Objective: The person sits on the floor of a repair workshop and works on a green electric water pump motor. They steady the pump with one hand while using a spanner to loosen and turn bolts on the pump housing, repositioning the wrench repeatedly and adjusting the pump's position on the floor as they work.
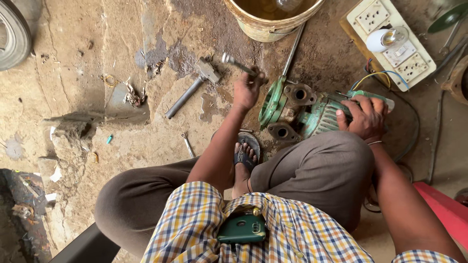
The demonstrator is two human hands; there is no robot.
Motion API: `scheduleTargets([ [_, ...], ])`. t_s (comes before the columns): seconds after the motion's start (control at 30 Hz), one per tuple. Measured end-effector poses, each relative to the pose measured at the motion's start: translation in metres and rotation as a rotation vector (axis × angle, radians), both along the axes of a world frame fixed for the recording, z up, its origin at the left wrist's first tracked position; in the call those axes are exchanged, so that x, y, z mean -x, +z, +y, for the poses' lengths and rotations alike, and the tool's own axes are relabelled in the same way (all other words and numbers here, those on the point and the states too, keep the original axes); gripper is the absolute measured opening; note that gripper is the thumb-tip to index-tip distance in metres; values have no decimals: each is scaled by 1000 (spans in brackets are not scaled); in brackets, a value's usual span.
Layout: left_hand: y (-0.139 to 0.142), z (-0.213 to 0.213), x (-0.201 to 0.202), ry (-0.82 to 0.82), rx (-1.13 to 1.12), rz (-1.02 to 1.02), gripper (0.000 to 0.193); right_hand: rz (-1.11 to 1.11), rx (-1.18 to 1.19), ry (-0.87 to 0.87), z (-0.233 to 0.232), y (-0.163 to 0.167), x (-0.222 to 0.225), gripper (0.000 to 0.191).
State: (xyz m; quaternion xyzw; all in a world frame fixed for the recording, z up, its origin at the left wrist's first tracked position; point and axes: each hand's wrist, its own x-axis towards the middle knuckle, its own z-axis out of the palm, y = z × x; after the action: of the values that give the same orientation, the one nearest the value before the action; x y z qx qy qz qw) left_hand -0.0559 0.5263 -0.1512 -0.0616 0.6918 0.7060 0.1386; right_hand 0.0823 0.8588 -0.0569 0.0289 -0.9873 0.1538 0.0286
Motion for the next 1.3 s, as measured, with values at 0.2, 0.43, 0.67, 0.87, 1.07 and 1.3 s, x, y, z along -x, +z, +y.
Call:
scheduleTargets([
  [0.2,12,16,-7,-214,398,201,35,4,-20,6,3,-3,0,32],
  [0.43,20,9,-22,-355,342,410,46,-18,2,-2,3,-2,-1,34],
  [0.67,12,-3,-27,-448,370,525,38,-39,-46,2,3,1,-2,35],
  [0.87,31,-4,0,-665,519,557,41,-50,-44,9,4,2,-3,38],
  [1.07,20,83,73,-966,833,215,45,-55,-46,14,1,8,-2,40],
  [1.3,-15,89,112,-1060,1208,161,24,-49,-38,9,-2,17,1,36],
])
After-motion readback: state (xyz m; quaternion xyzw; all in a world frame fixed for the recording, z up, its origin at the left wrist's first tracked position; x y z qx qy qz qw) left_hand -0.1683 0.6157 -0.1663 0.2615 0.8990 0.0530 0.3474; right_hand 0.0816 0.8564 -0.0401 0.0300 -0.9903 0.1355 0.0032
